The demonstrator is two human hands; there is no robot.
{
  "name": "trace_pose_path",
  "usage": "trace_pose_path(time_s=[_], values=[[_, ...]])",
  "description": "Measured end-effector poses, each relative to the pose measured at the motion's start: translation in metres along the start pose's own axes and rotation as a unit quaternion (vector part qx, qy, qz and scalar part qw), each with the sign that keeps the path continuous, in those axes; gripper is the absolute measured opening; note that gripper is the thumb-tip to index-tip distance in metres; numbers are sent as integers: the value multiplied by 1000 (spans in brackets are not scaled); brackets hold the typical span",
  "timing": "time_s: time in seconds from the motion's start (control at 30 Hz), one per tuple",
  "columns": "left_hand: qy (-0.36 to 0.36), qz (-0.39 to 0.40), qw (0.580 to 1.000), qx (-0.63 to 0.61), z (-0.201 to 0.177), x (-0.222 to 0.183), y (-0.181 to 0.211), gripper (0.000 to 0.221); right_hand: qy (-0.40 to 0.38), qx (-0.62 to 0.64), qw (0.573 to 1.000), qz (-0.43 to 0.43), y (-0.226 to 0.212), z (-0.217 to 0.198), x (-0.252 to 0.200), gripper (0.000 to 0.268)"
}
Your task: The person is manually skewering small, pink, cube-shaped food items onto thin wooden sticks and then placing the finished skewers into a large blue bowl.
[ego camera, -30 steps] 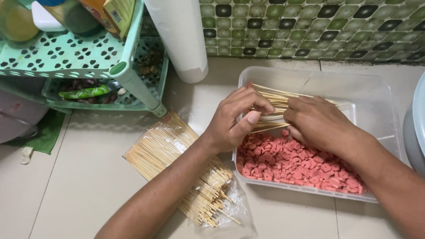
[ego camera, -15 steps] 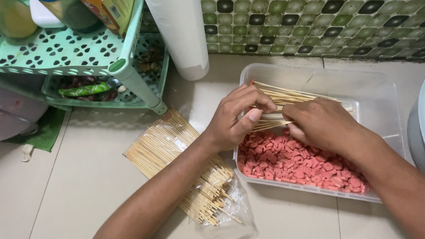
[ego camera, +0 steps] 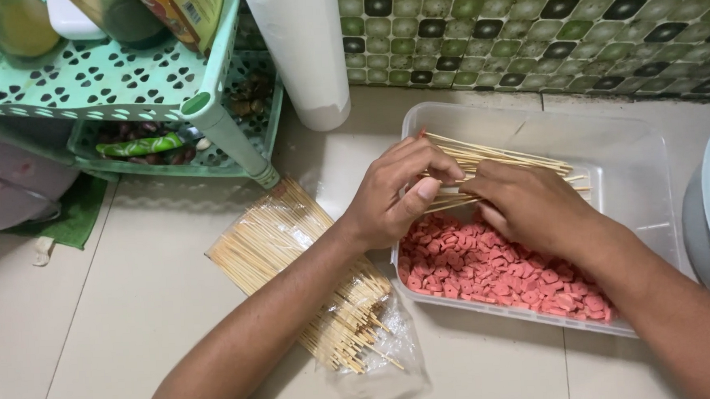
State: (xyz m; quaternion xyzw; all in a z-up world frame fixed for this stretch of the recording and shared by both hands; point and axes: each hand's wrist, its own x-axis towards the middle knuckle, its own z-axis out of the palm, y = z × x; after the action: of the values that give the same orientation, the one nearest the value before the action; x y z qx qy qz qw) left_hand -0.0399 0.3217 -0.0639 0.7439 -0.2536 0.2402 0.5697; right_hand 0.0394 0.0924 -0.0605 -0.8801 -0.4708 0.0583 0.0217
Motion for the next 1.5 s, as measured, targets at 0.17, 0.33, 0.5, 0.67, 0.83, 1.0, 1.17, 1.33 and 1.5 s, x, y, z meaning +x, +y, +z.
trace_pose_path(time_s=[0.17, 0.33, 0.5, 0.67, 0.83, 1.0, 1.17, 1.33, 1.5], values=[[6, -1, 1000, -6, 0, -1, -1, 48, 44, -21, 998, -36, -3, -1, -1, 27], [22, -11, 1000, -19, -4, 1, 2, 50, 82, 4, 995, -55, 3, -2, 1, 24], [87, -50, 992, -81, -11, 8, 6, 52, 46, 220, 974, -11, 0, -33, 1, 23], [100, -77, 986, -105, -10, 22, 46, 63, 10, 352, 933, 78, 8, -53, -18, 26], [59, -40, 985, -157, 10, 39, 81, 72, -6, 406, 907, 110, 8, -83, -48, 28], [-20, 36, 998, -46, 38, 58, 133, 80, -39, 479, 865, 141, 7, -104, -82, 37], [-64, 100, 992, 41, 70, 68, 159, 74, -38, 542, 831, 118, 9, -114, -121, 28], [-91, 146, 982, 78, 105, 78, 173, 66, 28, 574, 804, 153, 8, -128, -163, 30], [-90, 187, 975, 80, 150, 100, 187, 71, 131, 512, 831, 174, 12, -153, -205, 48]])
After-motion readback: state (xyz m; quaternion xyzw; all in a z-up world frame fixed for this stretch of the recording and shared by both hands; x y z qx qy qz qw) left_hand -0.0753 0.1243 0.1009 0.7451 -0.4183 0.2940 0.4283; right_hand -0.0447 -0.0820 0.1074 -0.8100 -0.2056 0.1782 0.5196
